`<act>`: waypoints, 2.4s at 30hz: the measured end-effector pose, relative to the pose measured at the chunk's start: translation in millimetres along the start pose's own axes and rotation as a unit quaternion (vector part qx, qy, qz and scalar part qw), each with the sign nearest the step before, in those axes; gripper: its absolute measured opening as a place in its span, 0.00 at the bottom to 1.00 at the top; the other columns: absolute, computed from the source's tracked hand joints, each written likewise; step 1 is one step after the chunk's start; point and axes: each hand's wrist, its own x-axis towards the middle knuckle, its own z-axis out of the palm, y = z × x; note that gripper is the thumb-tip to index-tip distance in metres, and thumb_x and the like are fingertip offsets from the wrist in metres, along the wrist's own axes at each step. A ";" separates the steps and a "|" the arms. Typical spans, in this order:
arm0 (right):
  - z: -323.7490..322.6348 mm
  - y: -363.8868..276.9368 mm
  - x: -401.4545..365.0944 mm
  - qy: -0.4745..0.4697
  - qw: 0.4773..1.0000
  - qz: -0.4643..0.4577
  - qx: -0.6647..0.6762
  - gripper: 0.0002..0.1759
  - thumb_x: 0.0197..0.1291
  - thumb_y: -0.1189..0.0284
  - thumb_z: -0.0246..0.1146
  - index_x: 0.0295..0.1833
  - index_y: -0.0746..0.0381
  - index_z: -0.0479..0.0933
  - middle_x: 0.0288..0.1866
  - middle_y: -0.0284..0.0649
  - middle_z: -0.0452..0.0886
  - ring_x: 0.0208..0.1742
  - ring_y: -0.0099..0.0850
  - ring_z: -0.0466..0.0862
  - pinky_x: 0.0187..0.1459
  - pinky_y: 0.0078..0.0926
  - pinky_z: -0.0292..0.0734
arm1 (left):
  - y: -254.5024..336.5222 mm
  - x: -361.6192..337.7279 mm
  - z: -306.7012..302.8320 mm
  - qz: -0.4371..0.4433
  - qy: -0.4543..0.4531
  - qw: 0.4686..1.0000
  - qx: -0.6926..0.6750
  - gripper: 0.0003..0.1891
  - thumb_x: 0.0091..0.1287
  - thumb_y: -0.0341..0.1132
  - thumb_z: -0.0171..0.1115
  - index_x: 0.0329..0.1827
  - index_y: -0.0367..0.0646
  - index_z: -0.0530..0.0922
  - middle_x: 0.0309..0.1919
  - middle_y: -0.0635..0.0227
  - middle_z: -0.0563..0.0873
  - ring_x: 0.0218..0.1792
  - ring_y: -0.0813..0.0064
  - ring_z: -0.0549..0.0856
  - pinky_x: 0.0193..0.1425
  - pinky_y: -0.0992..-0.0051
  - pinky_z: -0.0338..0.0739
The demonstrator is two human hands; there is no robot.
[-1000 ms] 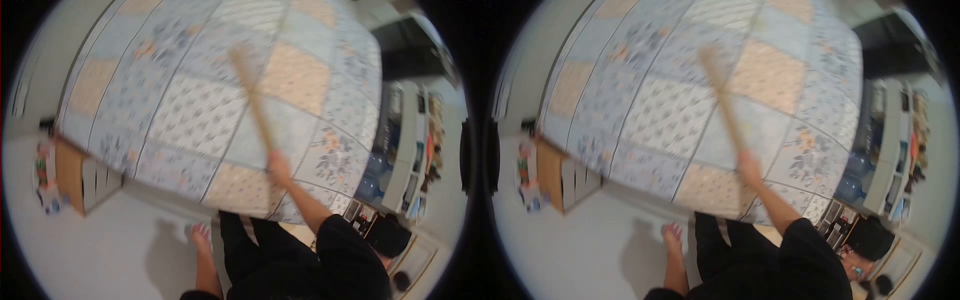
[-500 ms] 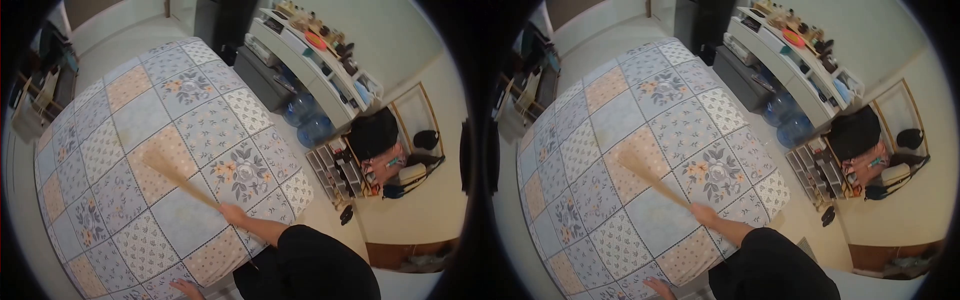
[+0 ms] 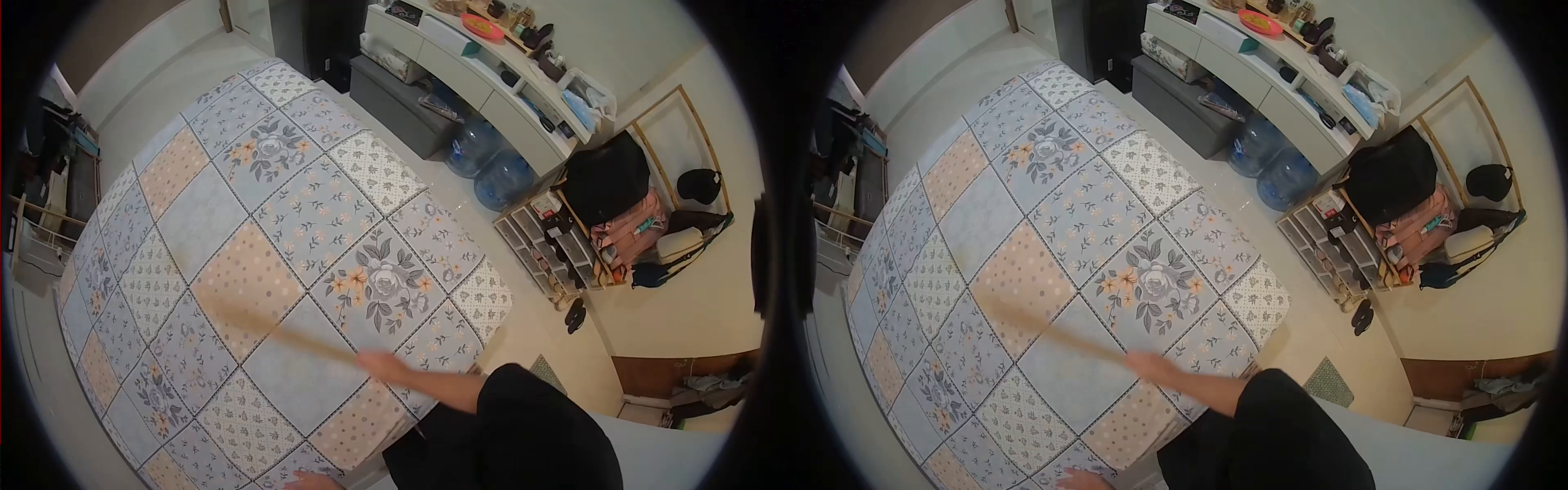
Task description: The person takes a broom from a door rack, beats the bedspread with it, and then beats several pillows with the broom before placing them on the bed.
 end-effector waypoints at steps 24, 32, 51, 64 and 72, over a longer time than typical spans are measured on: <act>-128.3 118.2 -94.2 0.610 0.742 0.271 0.065 0.13 0.71 0.64 0.52 0.44 0.63 0.73 0.35 0.56 0.82 0.38 0.57 0.82 0.40 0.54 0.75 | 114.0 37.7 -193.5 0.460 -0.278 0.811 -0.230 0.55 0.63 0.64 0.57 0.77 0.26 0.46 0.77 0.34 0.42 0.77 0.32 0.38 0.74 0.33 0.36; 21.7 114.6 -147.1 0.146 0.968 0.112 -0.171 0.14 0.70 0.63 0.49 0.49 0.59 0.75 0.45 0.54 0.82 0.49 0.52 0.82 0.49 0.51 0.76 | 74.7 17.2 -178.7 0.559 -0.269 0.748 -0.234 0.57 0.59 0.66 0.59 0.77 0.29 0.48 0.77 0.36 0.46 0.76 0.31 0.43 0.73 0.31 0.37; 25.4 -76.7 76.6 0.004 0.945 -0.128 -0.300 0.17 0.72 0.68 0.45 0.59 0.58 0.73 0.60 0.50 0.79 0.56 0.48 0.81 0.54 0.48 0.77 | 230.4 149.1 -241.5 0.171 -0.474 0.848 -0.165 0.86 0.33 0.67 0.81 0.74 0.30 0.20 0.76 0.40 0.22 0.75 0.36 0.22 0.71 0.27 0.34; -222.6 -162.6 314.6 0.414 0.905 -0.087 -0.038 0.21 0.74 0.65 0.45 0.65 0.64 0.65 0.56 0.59 0.77 0.51 0.54 0.80 0.54 0.46 0.74 | 260.6 159.4 -198.3 0.136 -0.561 0.804 -0.145 0.88 0.31 0.66 0.82 0.72 0.24 0.18 0.72 0.32 0.17 0.70 0.29 0.16 0.65 0.22 0.25; 50.0 -326.2 347.3 -0.026 0.909 -0.317 -0.268 0.28 0.70 0.46 0.47 0.62 0.56 0.71 0.55 0.49 0.78 0.49 0.39 0.80 0.52 0.42 0.76 | 274.7 169.9 -199.2 0.119 -0.596 0.791 -0.074 0.88 0.29 0.64 0.83 0.72 0.22 0.21 0.72 0.30 0.20 0.71 0.28 0.18 0.65 0.22 0.26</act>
